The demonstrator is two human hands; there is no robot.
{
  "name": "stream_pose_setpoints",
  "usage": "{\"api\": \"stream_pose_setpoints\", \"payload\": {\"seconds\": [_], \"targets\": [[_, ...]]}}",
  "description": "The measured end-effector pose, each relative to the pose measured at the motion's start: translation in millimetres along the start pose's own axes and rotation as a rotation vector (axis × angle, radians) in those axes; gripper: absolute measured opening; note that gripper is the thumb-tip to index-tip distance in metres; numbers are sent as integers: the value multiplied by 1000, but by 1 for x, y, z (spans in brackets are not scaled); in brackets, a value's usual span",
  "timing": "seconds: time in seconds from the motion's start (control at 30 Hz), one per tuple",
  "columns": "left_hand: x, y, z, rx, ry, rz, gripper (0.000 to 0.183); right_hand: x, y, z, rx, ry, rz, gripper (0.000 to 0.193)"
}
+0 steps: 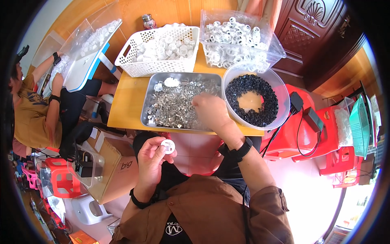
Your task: Assembling small white plastic components by manually inserting black beads into them.
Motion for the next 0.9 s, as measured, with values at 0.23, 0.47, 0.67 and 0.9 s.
{"api": "stream_pose_setpoints", "payload": {"seconds": [0.23,0.47,0.67,0.9], "targets": [[1,2,-5,5,7,22,21,-8,1,-3,-6,-38,85,16],[1,3,-6,-38,16,18,23,-9,1,-8,-40,34,82,12],[2,4,-4,-44,11,27,23,-7,-3,10,429,-19,-60,12],[5,1,-7,-44,-3,24,25,-10,-10,3,741,111,-315,10]]}}
Point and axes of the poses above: each hand's wrist, its own x-axis towards the middle knuckle, its own z-axis out of the back of the hand, y = z × x, the point moved 6 cm from there along x, towards the middle knuckle, and after that the axes turned 1 degree about -z, right-handed, at the moved point
